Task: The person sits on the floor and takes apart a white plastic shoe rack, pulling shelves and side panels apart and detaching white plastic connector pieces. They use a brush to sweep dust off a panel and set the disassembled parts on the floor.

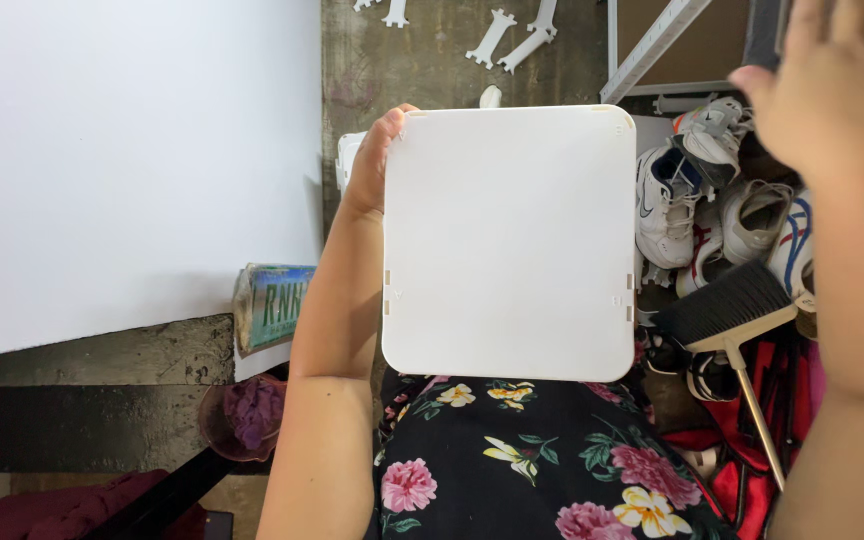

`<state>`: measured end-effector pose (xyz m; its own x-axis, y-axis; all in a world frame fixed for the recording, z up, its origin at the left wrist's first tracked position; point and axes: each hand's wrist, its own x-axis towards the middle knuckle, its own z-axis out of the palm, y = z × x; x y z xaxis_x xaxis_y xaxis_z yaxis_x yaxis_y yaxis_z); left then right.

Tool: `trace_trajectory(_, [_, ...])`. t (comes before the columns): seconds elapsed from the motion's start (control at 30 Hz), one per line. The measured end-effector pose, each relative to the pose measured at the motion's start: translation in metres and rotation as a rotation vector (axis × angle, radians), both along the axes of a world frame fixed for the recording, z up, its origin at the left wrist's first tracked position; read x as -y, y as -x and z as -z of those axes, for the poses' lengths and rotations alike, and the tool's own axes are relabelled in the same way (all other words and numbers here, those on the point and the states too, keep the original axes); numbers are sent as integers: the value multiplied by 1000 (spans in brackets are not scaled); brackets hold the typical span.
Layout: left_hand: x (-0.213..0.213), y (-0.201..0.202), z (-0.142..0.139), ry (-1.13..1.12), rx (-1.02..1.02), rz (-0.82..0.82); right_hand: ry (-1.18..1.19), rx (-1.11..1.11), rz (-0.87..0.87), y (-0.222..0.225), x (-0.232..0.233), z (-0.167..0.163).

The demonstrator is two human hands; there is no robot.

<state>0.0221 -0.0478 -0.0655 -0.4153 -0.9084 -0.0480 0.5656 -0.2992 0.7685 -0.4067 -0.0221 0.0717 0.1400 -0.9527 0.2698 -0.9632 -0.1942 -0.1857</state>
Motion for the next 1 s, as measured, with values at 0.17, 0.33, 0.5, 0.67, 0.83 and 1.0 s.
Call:
trace_trajectory(0.17, [-3, -2, 2, -22, -12, 2, -131, -100, -99, -45, -39, -4])
trace_trajectory(0.33, [-2, 1, 4, -113, -67, -24, -573, 87, -1088, -116, -154, -9])
trace_trajectory(0.5, [-5, -3, 1, -63, -10, 15, -577, 41, -1165, -80, -144, 8])
trace_trajectory(0.67, [-6, -2, 0, -34, -7, 47, -147, -26, -17, -21, -30, 23])
trace_trajectory(0.83, [-2, 4, 1, -19, 3, 43, -338, 22, -89, -69, -25, 17])
trace_trajectory(1.0, [-3, 5, 0, 13, 2, 24, -433, 22, -1186, -197, -127, 19])
